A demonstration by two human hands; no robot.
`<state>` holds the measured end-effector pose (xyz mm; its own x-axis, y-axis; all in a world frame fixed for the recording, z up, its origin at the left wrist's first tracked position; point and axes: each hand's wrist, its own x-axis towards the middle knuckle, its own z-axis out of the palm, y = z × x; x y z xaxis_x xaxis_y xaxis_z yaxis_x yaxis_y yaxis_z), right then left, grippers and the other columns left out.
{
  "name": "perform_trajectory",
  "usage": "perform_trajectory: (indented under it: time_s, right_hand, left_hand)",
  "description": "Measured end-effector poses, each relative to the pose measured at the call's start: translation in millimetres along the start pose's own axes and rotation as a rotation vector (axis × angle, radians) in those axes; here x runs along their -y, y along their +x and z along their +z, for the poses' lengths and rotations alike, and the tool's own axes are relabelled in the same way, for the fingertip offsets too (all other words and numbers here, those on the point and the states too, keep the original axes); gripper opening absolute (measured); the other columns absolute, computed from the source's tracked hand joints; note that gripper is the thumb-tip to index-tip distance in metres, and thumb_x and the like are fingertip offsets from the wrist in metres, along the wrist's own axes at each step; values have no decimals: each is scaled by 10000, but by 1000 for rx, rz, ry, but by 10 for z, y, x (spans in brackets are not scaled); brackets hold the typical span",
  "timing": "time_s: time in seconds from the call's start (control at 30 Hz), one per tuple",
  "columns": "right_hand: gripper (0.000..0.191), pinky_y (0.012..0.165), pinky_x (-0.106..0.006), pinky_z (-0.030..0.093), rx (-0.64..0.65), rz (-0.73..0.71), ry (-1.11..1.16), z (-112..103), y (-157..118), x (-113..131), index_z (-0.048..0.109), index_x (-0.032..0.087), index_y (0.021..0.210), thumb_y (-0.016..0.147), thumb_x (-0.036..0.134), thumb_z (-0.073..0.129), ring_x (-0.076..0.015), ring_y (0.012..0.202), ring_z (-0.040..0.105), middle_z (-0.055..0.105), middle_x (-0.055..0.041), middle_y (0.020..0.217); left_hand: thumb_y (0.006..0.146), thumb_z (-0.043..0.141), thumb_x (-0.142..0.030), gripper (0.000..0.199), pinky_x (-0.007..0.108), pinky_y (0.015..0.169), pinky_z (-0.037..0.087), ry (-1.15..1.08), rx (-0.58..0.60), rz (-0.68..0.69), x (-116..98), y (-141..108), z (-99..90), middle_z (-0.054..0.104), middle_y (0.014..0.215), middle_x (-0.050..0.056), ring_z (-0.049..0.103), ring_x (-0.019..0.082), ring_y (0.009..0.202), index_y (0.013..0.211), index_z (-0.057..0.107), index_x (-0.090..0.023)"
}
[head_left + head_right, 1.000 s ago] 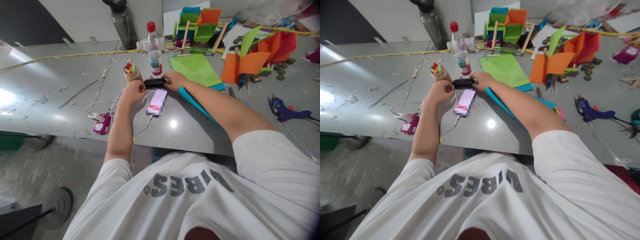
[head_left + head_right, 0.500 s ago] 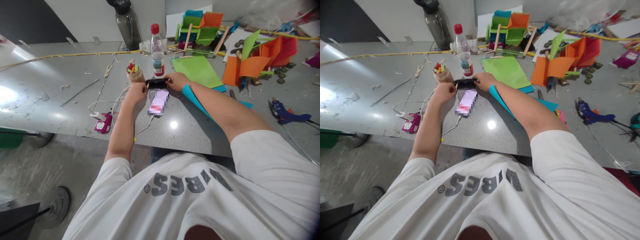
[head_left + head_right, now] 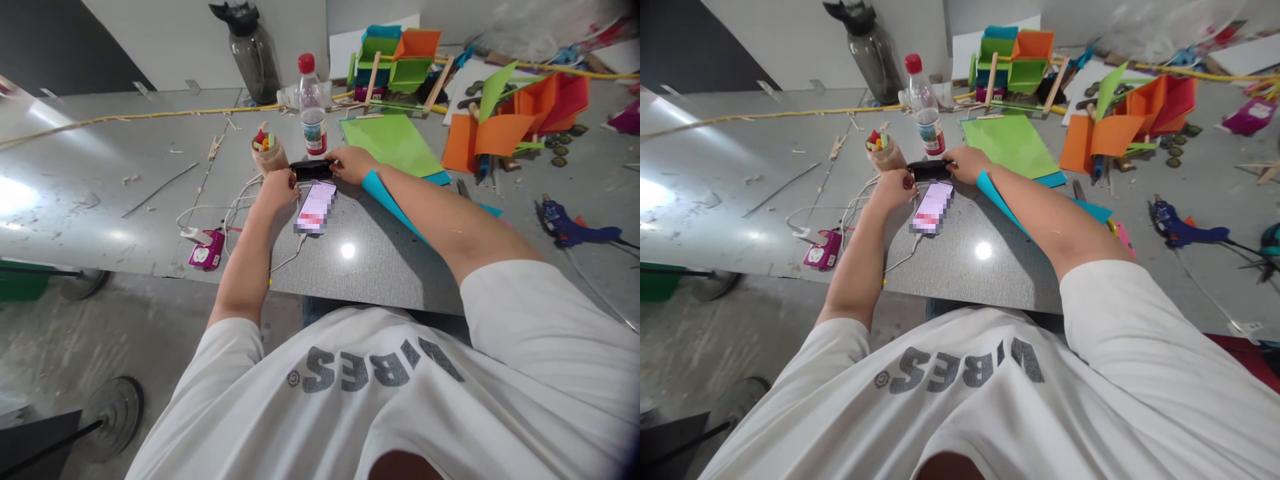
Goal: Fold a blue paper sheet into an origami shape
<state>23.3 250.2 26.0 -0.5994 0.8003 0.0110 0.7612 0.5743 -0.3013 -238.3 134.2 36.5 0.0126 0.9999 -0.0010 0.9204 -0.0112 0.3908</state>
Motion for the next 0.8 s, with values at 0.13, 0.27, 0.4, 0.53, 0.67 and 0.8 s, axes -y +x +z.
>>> perform_trajectory:
  time_s: [0.13, 0.27, 0.4, 0.53, 0.67, 0.8]
  right_hand:
    - [512, 1201, -426, 532, 17, -8, 1, -30, -18, 12, 823, 124, 1731, 1281, 249, 612, -340, 1493, 798, 861, -181, 1719]
    - [532, 1188, -378, 506, 19, -22, 3, -52, -34, 15, 800, 72, 1746, 1287, 246, 595, -290, 1469, 787, 841, -203, 1737]
    - [637, 1181, -452, 555, 46, -54, 1, -41, -22, -19, 823, 224, 1778, 1171, 184, 636, -366, 1480, 806, 879, -149, 1683]
    - [651, 1212, -506, 570, 55, -91, 23, 11, 56, -93, 887, 266, 1682, 1083, 208, 639, -418, 1518, 779, 875, -135, 1651]
    - [617, 1283, -470, 545, 22, -69, 93, 43, 131, -178, 855, 226, 1682, 1095, 250, 666, -376, 1531, 738, 828, -154, 1699]
    - [564, 1332, -484, 543, -70, 9, 141, -14, 76, -240, 812, 189, 1672, 1133, 181, 643, -338, 1490, 736, 782, -183, 1740]
  left_hand:
    - [1179, 821, -68, 60, 333, 1038, 457, -7, -53, -17, 22, 52, 90, 812, 1147, 48, 509, 150, 1006, 1197, 782, -111]
    - [1186, 775, -47, 96, 341, 1056, 455, -41, -90, -62, 42, 89, 150, 798, 1160, 49, 517, 162, 1030, 1190, 764, -142]
    - [1159, 792, -48, 122, 355, 1024, 446, -44, -75, -75, 52, 86, 141, 792, 1146, 39, 531, 174, 1022, 1195, 785, -164]
    - [1162, 814, -56, 133, 338, 1011, 424, -36, -60, -81, 31, 56, 104, 780, 1142, 29, 500, 163, 1004, 1239, 760, -149]
    - [1130, 841, -54, 157, 333, 1006, 409, -47, -64, -81, -13, 3, 50, 772, 1069, 25, 519, 177, 1003, 1182, 734, -155]
    - [1102, 802, -69, 116, 354, 1028, 431, -67, -72, -93, -11, -38, -45, 772, 1039, 26, 544, 180, 1023, 1146, 746, -160]
